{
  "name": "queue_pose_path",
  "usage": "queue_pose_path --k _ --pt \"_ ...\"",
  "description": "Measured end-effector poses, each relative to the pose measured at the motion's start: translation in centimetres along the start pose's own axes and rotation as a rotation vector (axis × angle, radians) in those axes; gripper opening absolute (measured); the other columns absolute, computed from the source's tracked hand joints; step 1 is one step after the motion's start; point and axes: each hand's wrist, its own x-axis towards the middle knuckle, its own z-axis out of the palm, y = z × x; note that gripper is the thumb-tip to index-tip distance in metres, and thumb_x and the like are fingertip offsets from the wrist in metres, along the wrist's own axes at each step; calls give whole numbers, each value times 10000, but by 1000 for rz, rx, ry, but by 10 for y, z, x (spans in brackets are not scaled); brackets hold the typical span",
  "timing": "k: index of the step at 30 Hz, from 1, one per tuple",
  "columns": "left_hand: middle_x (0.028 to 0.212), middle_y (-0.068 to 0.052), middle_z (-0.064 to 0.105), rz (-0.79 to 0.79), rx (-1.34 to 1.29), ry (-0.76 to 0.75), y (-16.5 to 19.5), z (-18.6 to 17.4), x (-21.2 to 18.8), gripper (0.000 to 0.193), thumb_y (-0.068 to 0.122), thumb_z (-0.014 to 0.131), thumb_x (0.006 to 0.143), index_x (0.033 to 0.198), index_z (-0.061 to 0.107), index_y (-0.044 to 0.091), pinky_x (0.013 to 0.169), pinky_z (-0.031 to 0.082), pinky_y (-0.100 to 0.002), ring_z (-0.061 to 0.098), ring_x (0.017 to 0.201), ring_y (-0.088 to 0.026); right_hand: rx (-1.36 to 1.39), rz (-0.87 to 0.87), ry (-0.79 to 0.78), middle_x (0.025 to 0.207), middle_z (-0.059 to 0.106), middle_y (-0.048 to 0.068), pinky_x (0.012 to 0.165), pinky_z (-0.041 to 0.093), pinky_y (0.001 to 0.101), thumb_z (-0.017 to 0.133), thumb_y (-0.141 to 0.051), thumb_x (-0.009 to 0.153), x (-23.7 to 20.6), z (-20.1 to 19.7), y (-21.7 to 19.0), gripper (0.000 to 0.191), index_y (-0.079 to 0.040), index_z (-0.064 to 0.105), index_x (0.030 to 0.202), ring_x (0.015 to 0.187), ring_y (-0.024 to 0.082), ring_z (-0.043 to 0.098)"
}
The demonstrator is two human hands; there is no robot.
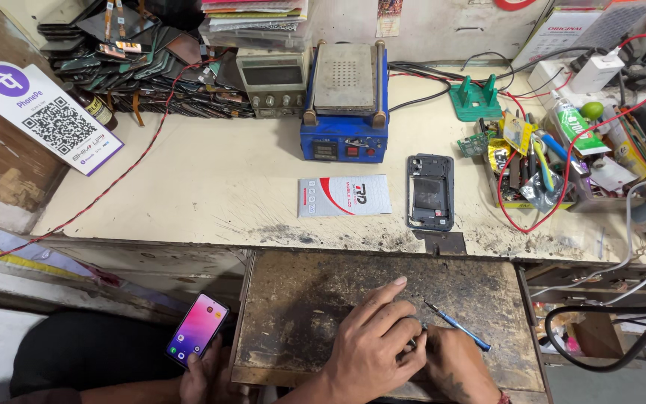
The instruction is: The person disassembles a smartphone at a repair bench, prying off the back cover, lifting out the battery, and unscrewing internal components with a screwdriver. They handle the phone frame, battery, and small parts, setting the removed back cover aside on the bench.
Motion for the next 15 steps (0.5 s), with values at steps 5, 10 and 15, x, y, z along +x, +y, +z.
queue_pose_path --k 5,10,15 --pt "1064 -105 662 6 4 -3 4 -5 2 116 120 765 850 887 680 48 1143 520 -472 625 1316 -335 -116 0 1 837 745 158 702 550 480 688 -239 820 -10 -21 -13 173 -129 710 951 804 406 696" --pt "1148 -102 687 4 42 2 9 -4 -6 112 116 769 835 891 688 62 1118 520 -470 591 1358 -333 -282 -73 116 964 742 97 766 561 431 713 -199 802 -28 -32 -36 141 -121 699 919 909 345 701" --pt "1224 -92 680 -18 47 68 3 8 -6 155 101 795 821 894 662 71 1127 522 -485 572 1374 -313 268 -232 271 1140 745 137 871 572 370 749 -96 814 -37 -66 -61 345 -44 705 1153 1011 296 730"
